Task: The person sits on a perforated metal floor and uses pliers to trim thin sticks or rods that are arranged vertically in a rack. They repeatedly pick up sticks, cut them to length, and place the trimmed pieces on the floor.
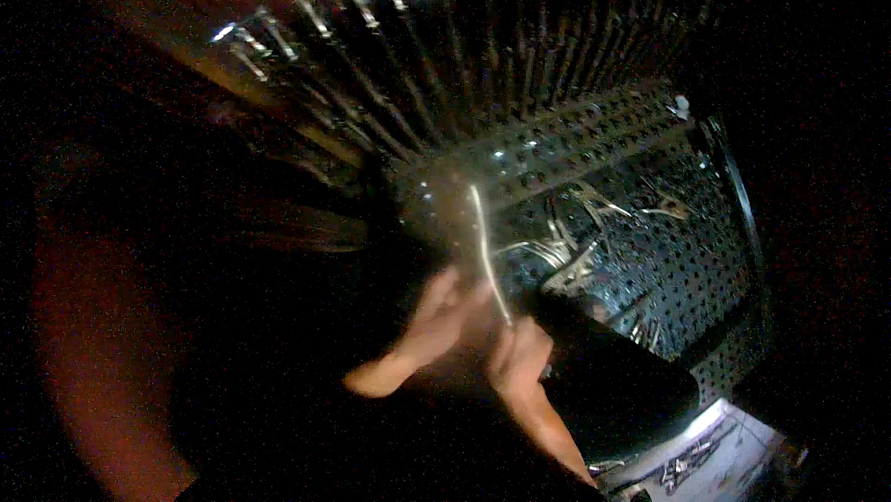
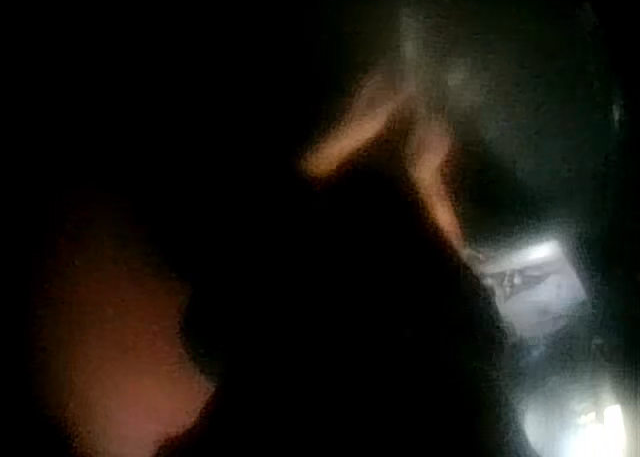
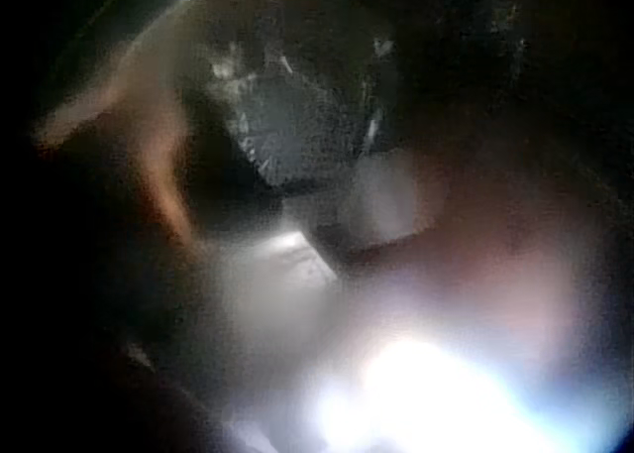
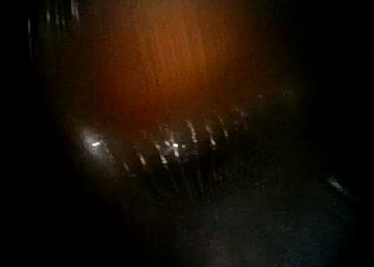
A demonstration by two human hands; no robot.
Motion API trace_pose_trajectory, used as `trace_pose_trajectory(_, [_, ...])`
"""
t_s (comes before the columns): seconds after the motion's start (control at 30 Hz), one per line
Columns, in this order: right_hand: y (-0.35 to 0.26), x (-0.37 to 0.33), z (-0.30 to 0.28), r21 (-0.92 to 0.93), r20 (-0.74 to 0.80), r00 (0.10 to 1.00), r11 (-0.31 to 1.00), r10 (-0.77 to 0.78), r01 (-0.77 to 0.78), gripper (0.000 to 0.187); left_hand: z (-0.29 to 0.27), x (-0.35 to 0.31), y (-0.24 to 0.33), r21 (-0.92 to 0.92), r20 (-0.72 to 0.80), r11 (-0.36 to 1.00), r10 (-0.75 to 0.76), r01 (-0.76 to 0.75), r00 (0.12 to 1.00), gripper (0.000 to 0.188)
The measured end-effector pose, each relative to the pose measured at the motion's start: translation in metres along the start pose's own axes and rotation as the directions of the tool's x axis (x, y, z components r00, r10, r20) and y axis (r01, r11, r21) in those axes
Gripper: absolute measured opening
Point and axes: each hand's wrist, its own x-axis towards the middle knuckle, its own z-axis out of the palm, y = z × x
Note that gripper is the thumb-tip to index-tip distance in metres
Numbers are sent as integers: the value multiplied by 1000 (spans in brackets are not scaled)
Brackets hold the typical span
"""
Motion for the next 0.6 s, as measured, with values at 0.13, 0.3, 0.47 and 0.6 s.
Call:
trace_pose_trajectory(0.13, [3,-14,-8,-43,55,997,998,-47,49,28,3,-8,-38,270,-73,959,112,-89,991,38])
trace_pose_trajectory(0.3, [-4,-17,-6,2,126,986,994,105,-106,30,0,-6,-17,323,-23,944,74,-62,997,39])
trace_pose_trajectory(0.47, [12,1,-18,-72,46,997,995,-69,72,29,-18,-9,-19,278,26,959,41,-47,999,38])
trace_pose_trajectory(0.6, [10,10,-21,49,10,999,998,-35,34,32,-20,4,-9,225,101,973,23,-45,995,37])
